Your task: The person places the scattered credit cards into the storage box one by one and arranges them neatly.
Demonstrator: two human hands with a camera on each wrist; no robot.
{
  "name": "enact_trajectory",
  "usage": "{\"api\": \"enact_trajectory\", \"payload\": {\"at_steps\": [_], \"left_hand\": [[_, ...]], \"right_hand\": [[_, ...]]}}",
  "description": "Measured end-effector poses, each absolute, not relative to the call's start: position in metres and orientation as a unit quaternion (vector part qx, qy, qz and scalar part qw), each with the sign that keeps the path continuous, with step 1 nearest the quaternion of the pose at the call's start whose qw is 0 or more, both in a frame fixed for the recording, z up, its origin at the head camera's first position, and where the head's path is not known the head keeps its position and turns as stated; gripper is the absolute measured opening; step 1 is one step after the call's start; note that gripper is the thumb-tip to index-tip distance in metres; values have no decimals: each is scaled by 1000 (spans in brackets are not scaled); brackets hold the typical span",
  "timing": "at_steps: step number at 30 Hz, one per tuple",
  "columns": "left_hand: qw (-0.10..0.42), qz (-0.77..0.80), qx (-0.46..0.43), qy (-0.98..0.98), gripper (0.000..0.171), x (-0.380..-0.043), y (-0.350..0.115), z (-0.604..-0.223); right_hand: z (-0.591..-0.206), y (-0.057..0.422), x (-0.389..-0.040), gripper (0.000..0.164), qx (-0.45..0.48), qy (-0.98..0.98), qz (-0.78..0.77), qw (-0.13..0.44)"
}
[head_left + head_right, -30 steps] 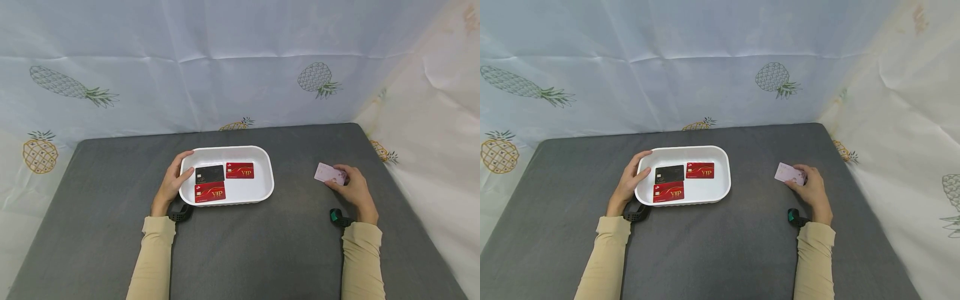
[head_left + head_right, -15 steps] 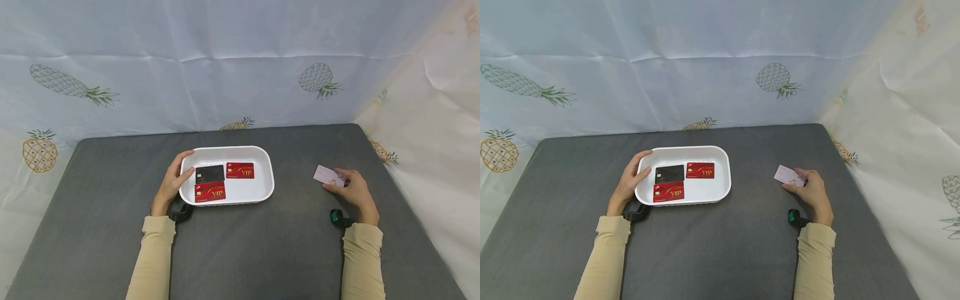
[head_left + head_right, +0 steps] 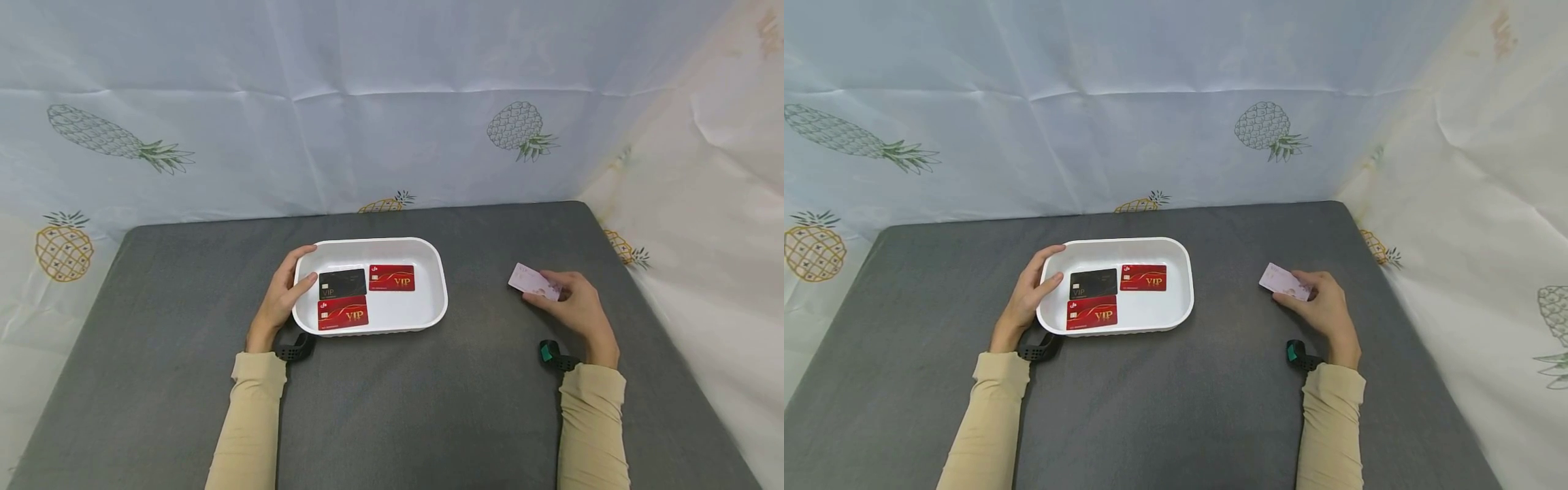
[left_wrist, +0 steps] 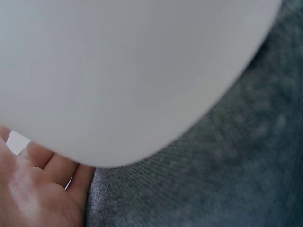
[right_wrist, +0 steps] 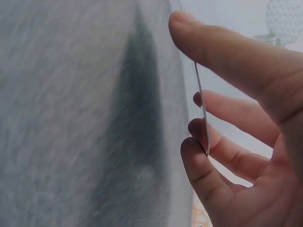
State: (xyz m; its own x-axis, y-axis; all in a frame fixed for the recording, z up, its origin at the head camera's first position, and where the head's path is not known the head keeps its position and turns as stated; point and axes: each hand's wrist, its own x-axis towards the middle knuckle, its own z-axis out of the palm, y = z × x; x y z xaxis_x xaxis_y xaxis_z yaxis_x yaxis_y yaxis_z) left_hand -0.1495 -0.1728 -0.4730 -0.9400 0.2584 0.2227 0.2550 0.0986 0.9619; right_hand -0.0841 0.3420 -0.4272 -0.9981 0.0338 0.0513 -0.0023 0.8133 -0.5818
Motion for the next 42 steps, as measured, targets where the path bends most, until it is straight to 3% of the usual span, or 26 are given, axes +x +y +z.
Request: {"api": "enact_trajectory", "payload": {"at_steps": [42], "left_hand": [[1, 655, 176, 734, 53, -151, -174, -473]], "right_hand": [[-398, 282, -91, 63, 49, -946, 321, -1]]}}
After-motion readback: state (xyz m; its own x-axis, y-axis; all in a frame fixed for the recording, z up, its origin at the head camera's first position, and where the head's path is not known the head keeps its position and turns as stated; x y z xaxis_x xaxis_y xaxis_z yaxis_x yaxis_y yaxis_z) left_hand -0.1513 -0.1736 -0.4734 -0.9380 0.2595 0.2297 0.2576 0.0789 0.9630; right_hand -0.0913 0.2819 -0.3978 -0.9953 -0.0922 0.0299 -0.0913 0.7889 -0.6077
